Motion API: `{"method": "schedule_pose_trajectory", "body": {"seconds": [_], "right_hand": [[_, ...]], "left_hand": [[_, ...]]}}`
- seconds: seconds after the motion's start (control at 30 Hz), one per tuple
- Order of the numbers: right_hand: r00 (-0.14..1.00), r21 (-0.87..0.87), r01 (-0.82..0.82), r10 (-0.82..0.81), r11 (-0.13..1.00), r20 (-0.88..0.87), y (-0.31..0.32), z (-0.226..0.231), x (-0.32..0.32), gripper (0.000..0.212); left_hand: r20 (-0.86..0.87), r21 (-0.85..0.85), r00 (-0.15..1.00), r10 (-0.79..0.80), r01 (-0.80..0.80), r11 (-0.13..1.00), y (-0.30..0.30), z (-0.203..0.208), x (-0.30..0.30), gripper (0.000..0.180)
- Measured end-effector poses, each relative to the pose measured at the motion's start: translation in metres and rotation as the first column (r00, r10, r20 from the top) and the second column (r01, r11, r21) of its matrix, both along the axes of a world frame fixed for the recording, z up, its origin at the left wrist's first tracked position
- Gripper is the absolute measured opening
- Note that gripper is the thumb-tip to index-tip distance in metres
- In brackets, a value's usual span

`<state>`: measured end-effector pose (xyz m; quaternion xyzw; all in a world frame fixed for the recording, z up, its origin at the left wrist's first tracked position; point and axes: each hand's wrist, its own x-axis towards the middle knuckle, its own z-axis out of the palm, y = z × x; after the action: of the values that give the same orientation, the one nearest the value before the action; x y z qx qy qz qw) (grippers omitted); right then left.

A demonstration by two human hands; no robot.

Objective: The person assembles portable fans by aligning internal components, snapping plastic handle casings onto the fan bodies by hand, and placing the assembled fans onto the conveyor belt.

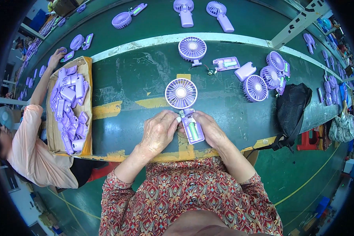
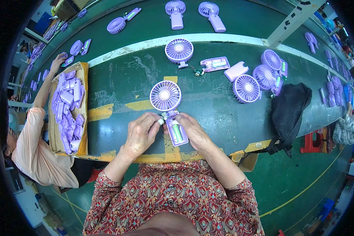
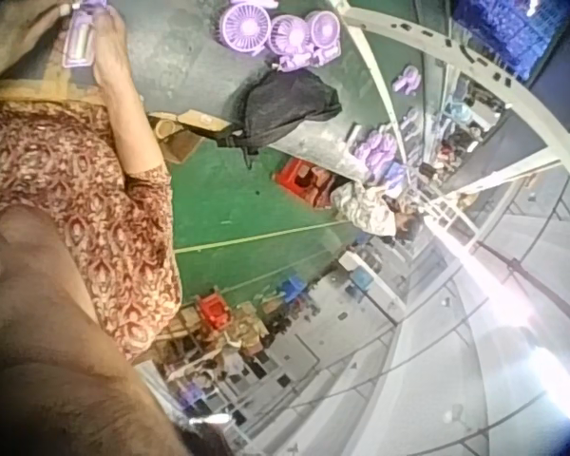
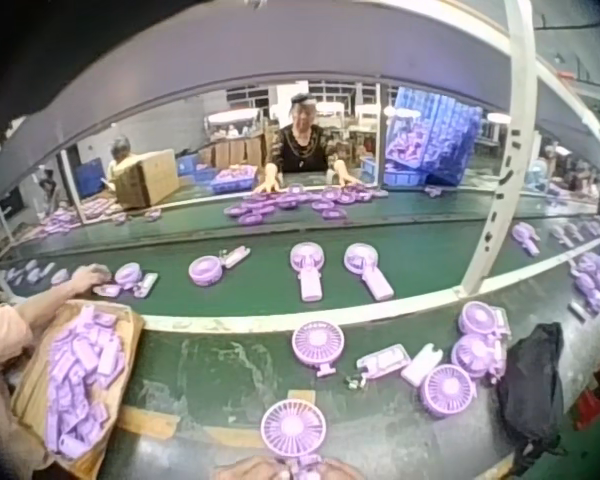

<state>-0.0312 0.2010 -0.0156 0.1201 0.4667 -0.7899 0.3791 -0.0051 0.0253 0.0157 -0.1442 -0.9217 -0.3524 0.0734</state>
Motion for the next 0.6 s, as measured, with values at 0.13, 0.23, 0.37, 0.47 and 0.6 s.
{"method": "schedule_pose_trajectory", "body": {"seconds": [0.13,0.23,0.37,0.47,0.6], "right_hand": [[0.999,0.01,0.014,-0.014,1.0,0.043,-0.001,0.002,-0.003,0.043],[1.0,0.001,0.0,0.0,1.0,0.022,-0.001,0.001,-0.003,0.043],[0.999,0.058,0.049,-0.05,0.997,0.019,-0.001,-0.001,-0.001,0.04],[0.999,0.0,0.036,-0.036,0.999,0.016,0.002,-0.006,-0.002,0.038],[0.999,-0.02,0.033,-0.032,0.999,0.019,0.003,-0.008,0.0,0.034]], "left_hand": [[0.06,0.034,0.998,0.002,-0.005,0.999,0.004,-0.003,0.0,0.01],[0.077,0.071,0.997,0.008,-0.014,0.997,0.005,-0.008,0.0,0.01],[0.11,0.111,0.994,0.012,-0.025,0.993,0.009,-0.014,0.001,0.01],[0.163,0.123,0.986,0.027,-0.047,0.991,0.011,-0.018,0.002,0.01],[0.173,0.131,0.984,0.032,-0.056,0.99,0.012,-0.023,0.002,0.01]]}}
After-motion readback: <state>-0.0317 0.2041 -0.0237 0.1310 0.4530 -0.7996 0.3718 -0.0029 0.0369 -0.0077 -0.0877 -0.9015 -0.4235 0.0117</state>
